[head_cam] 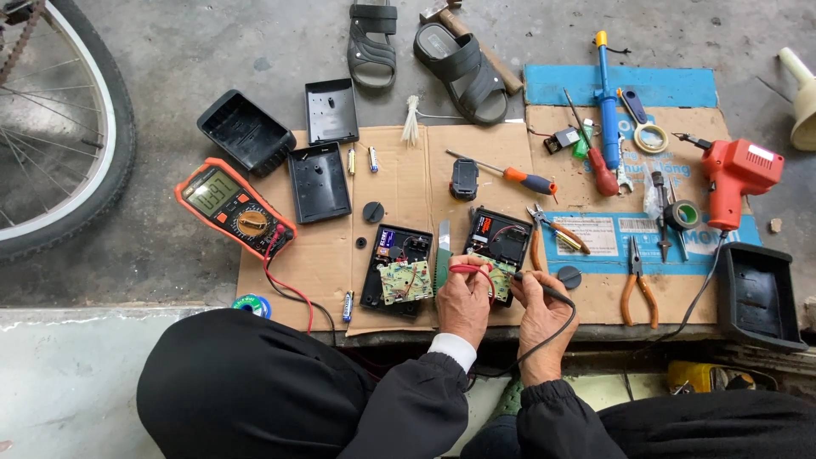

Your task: The person sits on the ground and uses a multimeter to test a circuit board. They hold the probes against various points on the board while observing the readings on the multimeter display.

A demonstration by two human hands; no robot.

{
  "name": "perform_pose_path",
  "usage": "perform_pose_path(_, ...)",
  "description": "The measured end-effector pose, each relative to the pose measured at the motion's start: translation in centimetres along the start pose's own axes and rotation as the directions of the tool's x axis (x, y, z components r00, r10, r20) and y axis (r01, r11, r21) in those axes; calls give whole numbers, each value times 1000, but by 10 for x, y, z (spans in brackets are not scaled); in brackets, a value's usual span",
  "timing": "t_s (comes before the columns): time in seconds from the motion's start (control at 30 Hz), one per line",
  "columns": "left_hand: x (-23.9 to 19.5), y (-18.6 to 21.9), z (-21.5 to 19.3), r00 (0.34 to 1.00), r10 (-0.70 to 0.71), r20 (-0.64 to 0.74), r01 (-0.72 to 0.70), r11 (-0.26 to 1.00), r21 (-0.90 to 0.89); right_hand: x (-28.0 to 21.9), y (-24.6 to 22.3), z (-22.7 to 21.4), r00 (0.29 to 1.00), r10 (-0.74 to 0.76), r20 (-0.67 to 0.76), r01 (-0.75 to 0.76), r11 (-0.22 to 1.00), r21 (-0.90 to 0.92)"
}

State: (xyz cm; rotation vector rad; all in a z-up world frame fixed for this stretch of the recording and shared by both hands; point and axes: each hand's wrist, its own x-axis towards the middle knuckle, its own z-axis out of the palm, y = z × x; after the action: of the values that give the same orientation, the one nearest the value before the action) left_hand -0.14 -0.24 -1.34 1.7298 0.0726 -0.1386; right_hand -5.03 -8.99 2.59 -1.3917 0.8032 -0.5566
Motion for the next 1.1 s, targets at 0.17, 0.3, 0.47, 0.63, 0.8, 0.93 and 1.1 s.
perform_pose_path(0.17, 0, 2, -1, 1000, 14, 2, -14, 1000, 6, 6, 9, -3, 1000, 2, -11, -2, 1000, 12)
perform_pose_path(0.3, -1, 4, -2, 1000, 26, -1, -26, 1000, 9, 13, 20, -6, 1000, -6, -3, 6, 999, 36)
perform_pose_path(0.47, -1, 5, -2, 1000, 7, 0, -7, 1000, 13, 10, 9, -5, 1000, 18, 6, -18, 1000, 22)
perform_pose_path(0.63, -2, 2, 0, 1000, 27, -10, -27, 1000, 6, 9, 4, -4, 1000, 18, 17, -18, 1000, 8)
perform_pose_path(0.8, -2, 2, 0, 1000, 27, -4, -27, 1000, 5, 2, -6, -3, 999, 28, 36, -27, 999, -22)
perform_pose_path(0.93, -3, 4, -3, 998, 28, -64, -29, 999, -25, -6, -17, 3, 1000, 11, -11, -11, 999, -38)
perform_pose_path(1.1, -2, 15, -32, 948, -171, -267, 106, 965, -241, -17, -28, 26, 985, -154, 73, 161, 982, -99)
